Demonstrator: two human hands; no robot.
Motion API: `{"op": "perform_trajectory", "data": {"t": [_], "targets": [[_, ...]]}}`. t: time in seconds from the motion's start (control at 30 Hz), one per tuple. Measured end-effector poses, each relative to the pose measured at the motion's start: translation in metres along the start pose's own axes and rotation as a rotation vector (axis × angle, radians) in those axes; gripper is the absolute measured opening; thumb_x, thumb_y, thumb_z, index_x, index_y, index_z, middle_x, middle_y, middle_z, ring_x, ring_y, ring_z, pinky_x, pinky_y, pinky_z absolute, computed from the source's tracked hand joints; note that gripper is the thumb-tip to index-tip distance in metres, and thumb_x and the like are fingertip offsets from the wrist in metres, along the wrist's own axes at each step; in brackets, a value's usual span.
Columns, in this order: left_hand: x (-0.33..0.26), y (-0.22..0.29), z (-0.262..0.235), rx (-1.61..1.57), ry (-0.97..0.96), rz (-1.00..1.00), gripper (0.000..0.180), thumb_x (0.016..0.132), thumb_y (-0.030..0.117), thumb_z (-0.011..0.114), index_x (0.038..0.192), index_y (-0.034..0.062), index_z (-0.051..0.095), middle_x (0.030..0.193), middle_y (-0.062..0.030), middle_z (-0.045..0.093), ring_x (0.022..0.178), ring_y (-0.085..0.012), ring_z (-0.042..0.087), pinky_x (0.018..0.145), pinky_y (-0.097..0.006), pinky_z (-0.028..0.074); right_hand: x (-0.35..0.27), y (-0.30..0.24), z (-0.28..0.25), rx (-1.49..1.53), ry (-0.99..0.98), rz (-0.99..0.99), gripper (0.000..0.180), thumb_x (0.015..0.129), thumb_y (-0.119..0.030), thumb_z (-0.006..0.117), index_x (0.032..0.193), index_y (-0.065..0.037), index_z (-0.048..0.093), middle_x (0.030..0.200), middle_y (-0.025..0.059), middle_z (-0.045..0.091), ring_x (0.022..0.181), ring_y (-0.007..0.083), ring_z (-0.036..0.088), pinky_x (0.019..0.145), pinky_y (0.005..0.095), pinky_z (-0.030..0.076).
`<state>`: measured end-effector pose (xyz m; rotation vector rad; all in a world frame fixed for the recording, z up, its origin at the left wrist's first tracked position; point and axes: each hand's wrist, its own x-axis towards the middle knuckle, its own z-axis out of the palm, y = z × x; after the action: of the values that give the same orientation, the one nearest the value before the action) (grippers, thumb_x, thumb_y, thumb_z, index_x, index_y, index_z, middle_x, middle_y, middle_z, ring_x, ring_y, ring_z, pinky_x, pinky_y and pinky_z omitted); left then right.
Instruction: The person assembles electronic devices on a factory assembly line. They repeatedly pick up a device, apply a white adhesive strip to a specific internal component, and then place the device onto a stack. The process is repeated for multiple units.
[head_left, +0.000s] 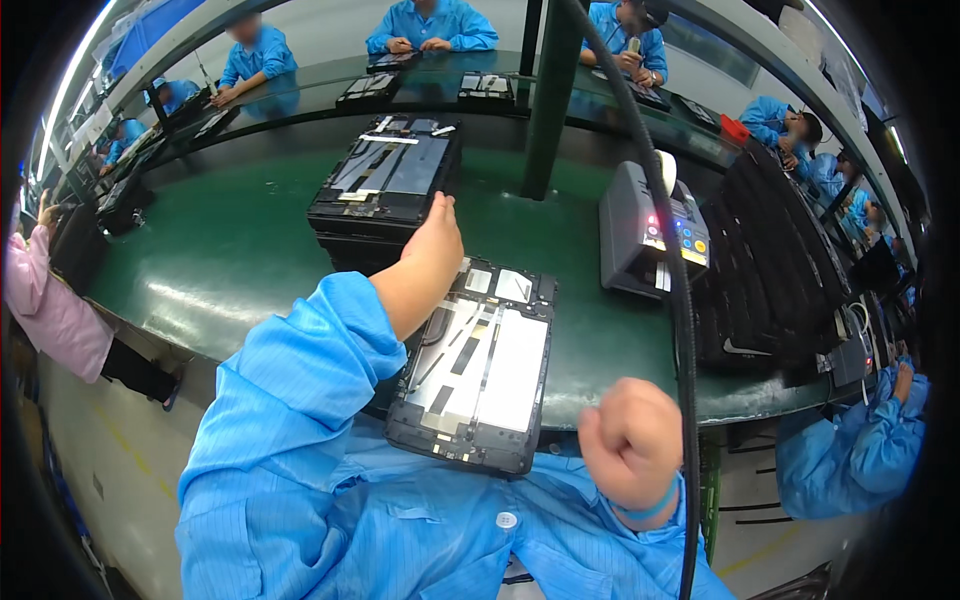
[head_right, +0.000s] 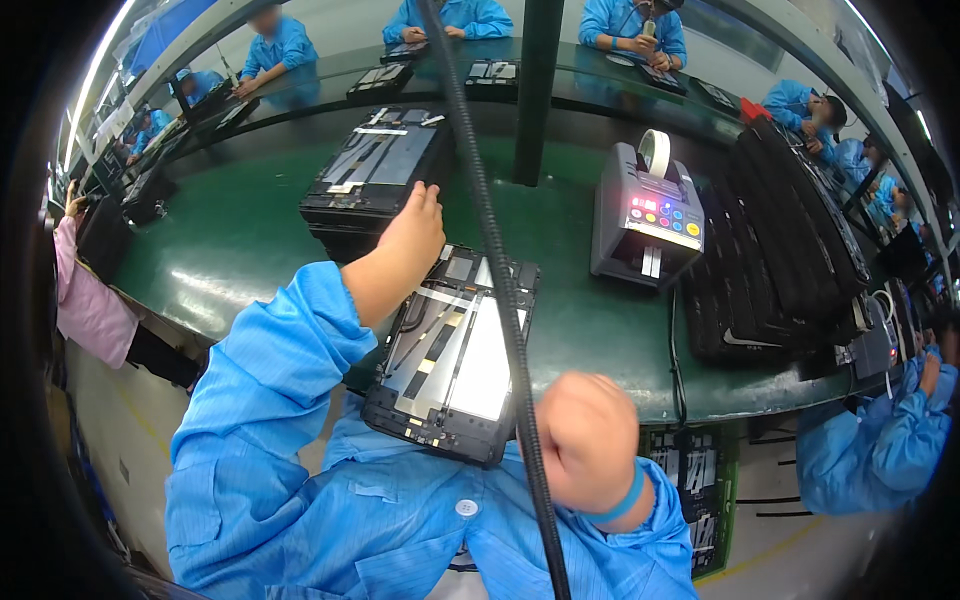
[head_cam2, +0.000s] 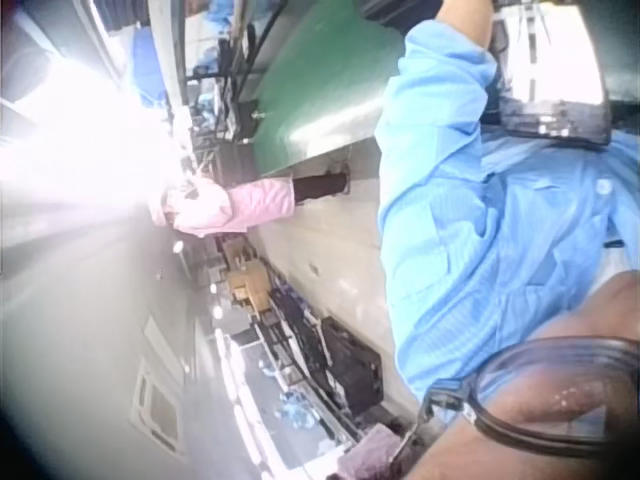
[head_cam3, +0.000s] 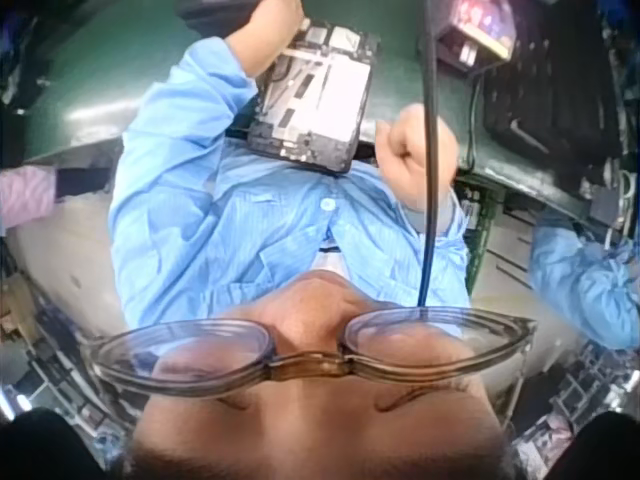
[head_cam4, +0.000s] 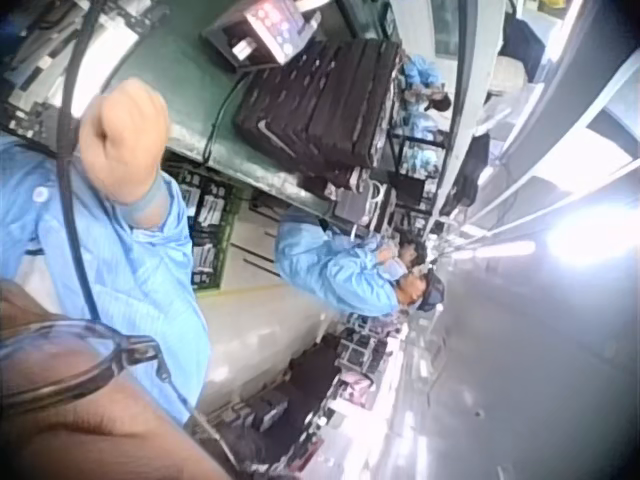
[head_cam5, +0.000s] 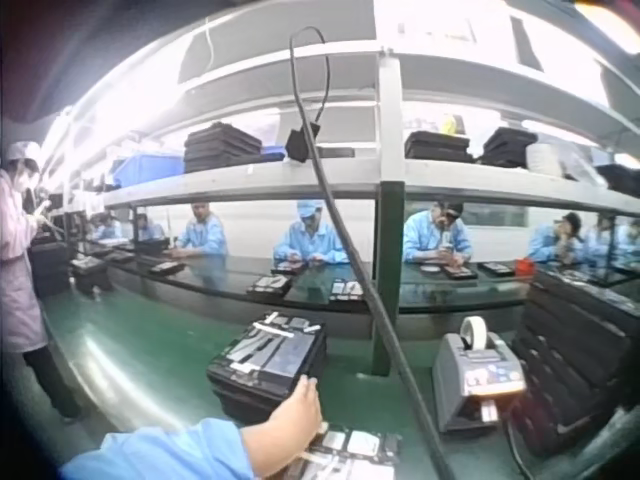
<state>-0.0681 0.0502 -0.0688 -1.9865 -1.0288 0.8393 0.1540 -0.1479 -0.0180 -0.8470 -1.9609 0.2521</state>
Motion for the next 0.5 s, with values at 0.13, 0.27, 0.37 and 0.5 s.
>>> {"op": "perform_trajectory", "data": {"t": [0.13, 0.27, 0.37, 0.5], "targets": [[0.011, -0.001, 0.009, 0.009, -0.019, -0.001, 0.048, 0.089, 0.03, 0.053, 0.13, 0.0044, 0.055, 0.138, -0.0144, 0.049, 0.135, -0.0379, 0.034, 0.108, -0.057, 0.021, -0.018, 0.024, 0.016, -0.001, -0.148, 0.14, 0.016, 0.06, 0.0, 0.066, 0.062, -0.006, 0.052, 0.06, 0.0094, 0.05, 0.054, 0.0292, 0.052, 0.049, 0.0381, 0.04], [0.021, 0.001, 0.03, 0.008, -0.038, -0.06, 0.045, 0.091, 0.027, 0.051, 0.13, 0.0053, 0.055, 0.138, -0.0134, 0.049, 0.134, -0.0375, 0.035, 0.107, -0.057, 0.022, -0.034, 0.049, 0.021, -0.013, -0.16, 0.152, 0.014, 0.064, 0.0, 0.065, 0.064, -0.006, 0.053, 0.062, 0.0104, 0.053, 0.055, 0.029, 0.054, 0.049, 0.0377, 0.041], [0.025, 0.005, 0.051, 0.018, -0.084, -0.155, 0.047, 0.092, 0.028, 0.049, 0.132, 0.0041, 0.053, 0.141, -0.0143, 0.045, 0.136, -0.0379, 0.032, 0.107, -0.056, 0.022, -0.038, 0.067, 0.022, 0.007, -0.146, 0.25, 0.013, 0.067, -0.002, 0.066, 0.065, -0.006, 0.053, 0.061, 0.0108, 0.053, 0.056, 0.0309, 0.055, 0.052, 0.038, 0.044], [0.009, 0.013, 0.079, -0.018, 0.129, -0.238, 0.043, 0.089, 0.026, 0.048, 0.123, 0.0023, 0.059, 0.135, -0.0127, 0.051, 0.134, -0.0301, 0.037, 0.111, -0.046, 0.024, -0.036, 0.084, 0.034, 0.122, -0.049, 0.525, 0.011, 0.073, -0.004, 0.066, 0.075, -0.003, 0.056, 0.071, 0.009, 0.056, 0.065, 0.0212, 0.059, 0.06, 0.0321, 0.047]]}}
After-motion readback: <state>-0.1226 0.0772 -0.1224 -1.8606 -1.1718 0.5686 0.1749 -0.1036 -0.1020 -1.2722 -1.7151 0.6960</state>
